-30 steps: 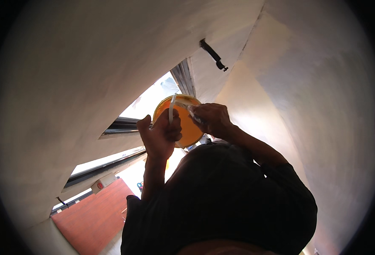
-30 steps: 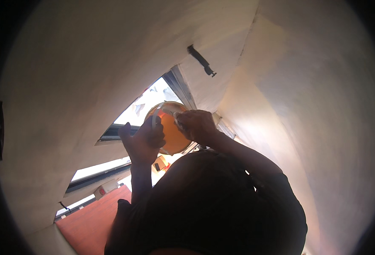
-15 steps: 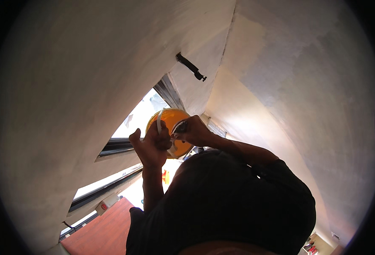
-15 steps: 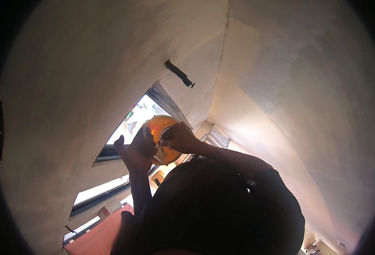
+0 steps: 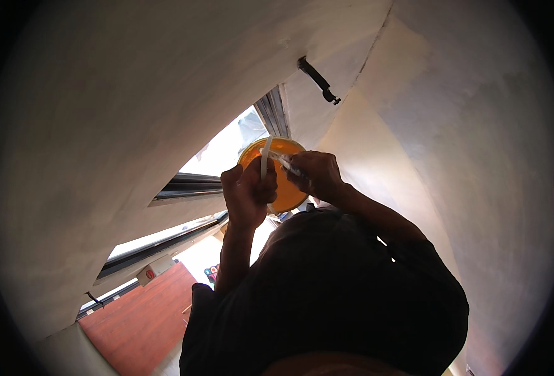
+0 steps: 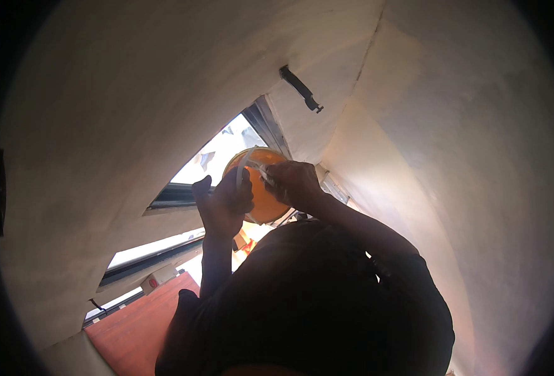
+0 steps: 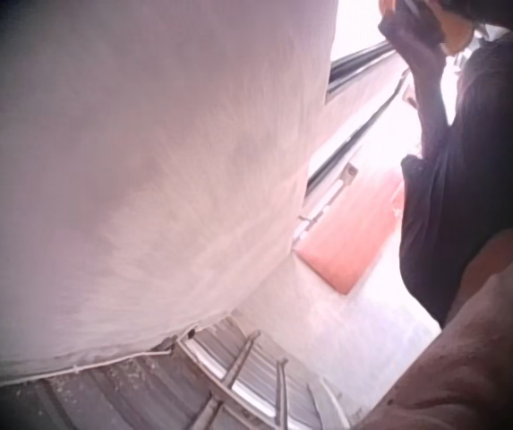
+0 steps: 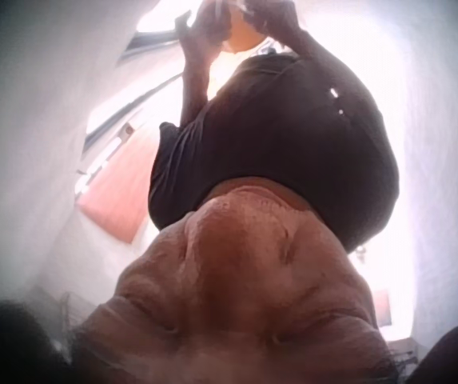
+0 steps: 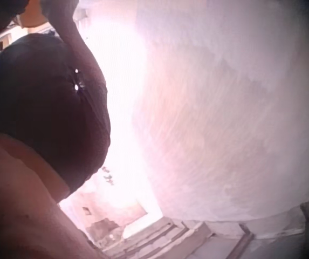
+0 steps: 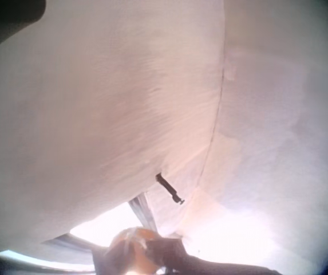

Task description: The person paints a white ceiling using a paintbrush and a small yellow bucket. They repeatedly dip the brush into the bucket and apply paint to the ceiling surface in a repetitive motion.

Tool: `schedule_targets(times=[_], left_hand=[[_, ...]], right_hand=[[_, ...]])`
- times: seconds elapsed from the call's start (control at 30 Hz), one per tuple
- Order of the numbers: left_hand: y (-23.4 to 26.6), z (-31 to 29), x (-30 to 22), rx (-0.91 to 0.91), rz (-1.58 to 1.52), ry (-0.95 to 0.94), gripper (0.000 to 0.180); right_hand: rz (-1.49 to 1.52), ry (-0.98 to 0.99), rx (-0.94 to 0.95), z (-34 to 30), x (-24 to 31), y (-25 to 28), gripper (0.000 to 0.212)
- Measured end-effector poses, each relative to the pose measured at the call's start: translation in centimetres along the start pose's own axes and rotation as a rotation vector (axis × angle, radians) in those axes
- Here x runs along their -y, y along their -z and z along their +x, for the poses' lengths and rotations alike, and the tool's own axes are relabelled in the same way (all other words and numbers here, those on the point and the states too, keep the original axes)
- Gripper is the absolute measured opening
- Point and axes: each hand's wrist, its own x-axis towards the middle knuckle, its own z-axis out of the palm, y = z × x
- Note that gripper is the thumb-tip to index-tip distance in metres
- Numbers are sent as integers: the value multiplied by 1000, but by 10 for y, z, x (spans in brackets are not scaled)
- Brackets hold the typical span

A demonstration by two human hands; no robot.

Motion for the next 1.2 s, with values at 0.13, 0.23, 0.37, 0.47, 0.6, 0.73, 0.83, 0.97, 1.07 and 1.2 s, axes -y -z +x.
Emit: schedule_targets(times=[0.13, 0.23, 0.37, 0.47, 0.6, 0.73, 0.83, 0.97, 1.07, 1.2], left_hand=[[-2, 7, -6, -25, 3, -14, 57], [3, 9, -6, 3, 2, 1, 57], [-4, 6, -9, -16, 0, -5, 57], [-11, 3, -9, -78, 17, -14, 57], [-8, 0, -7, -152, -9, 7, 58], [24, 4, -2, -49, -158, 6, 77], [25, 21, -6, -21, -114, 24, 77], [10, 28, -10, -178, -104, 18, 74], [40, 37, -2, 26, -137, 43, 76], [35, 38, 4, -58, -29, 12, 69]], right_hand=[[329, -233, 13, 4, 3, -6, 22], [547, -311, 82, 4, 2, -12, 19], [686, -457, 136, 3, 9, -6, 18], [515, -329, -32, 0, 12, -1, 18], [155, -150, -200, -4, 0, -5, 18], [142, 25, -252, -19, -17, -30, 22], [323, -244, -186, -17, -1, 9, 24], [570, -408, -338, -30, 8, 94, 18], [638, -296, -665, -39, 6, 165, 16], [259, -211, -1055, -15, -1, 258, 14]])
